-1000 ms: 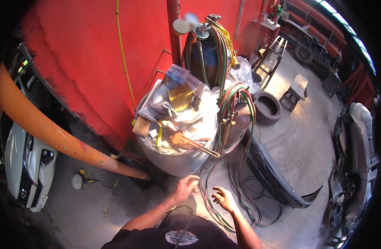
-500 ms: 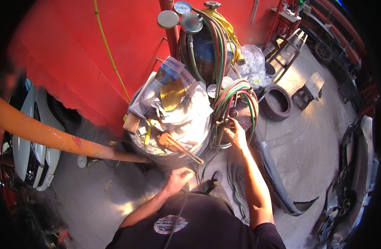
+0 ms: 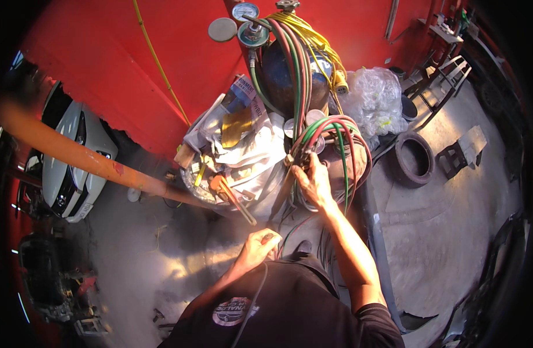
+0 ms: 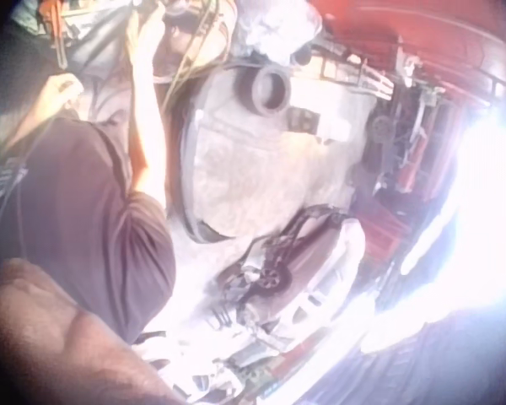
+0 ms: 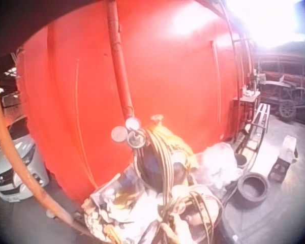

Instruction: The person removes a long metal frame from a vehicle, places it on the floor, and then uses a welding torch to heat and weld sections of the frame. The person adjusts the torch and repositions the frame during the process.

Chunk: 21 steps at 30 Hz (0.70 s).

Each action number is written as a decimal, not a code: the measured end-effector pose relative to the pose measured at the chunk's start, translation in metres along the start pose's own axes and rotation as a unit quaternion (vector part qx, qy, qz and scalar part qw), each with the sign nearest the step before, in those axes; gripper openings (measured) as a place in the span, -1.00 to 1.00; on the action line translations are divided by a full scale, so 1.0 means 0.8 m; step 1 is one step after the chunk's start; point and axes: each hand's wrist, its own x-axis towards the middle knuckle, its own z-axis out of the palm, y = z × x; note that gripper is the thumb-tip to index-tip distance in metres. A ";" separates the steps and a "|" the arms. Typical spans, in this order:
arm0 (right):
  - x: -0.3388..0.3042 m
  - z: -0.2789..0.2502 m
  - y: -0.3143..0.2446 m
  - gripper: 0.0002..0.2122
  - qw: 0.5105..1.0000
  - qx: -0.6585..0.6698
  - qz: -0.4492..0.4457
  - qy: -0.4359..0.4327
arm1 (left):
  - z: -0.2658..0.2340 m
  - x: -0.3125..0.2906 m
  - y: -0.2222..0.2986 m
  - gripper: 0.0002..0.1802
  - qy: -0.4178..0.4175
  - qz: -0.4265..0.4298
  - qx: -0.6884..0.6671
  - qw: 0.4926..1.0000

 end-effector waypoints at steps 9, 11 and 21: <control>-0.026 -0.097 -0.057 -0.67 0.908 0.375 0.044 0.183 | 0.022 -0.041 -0.011 -0.73 0.026 -0.029 0.114 0.993; -0.054 -0.099 -0.049 -0.63 0.899 0.379 0.090 0.202 | 0.029 -0.051 -0.021 -0.75 0.045 -0.038 -0.019 0.998; -0.229 0.000 -0.087 -0.60 0.835 0.480 0.264 -0.056 | 0.020 -0.125 -0.075 -0.56 0.147 -0.053 -0.435 0.887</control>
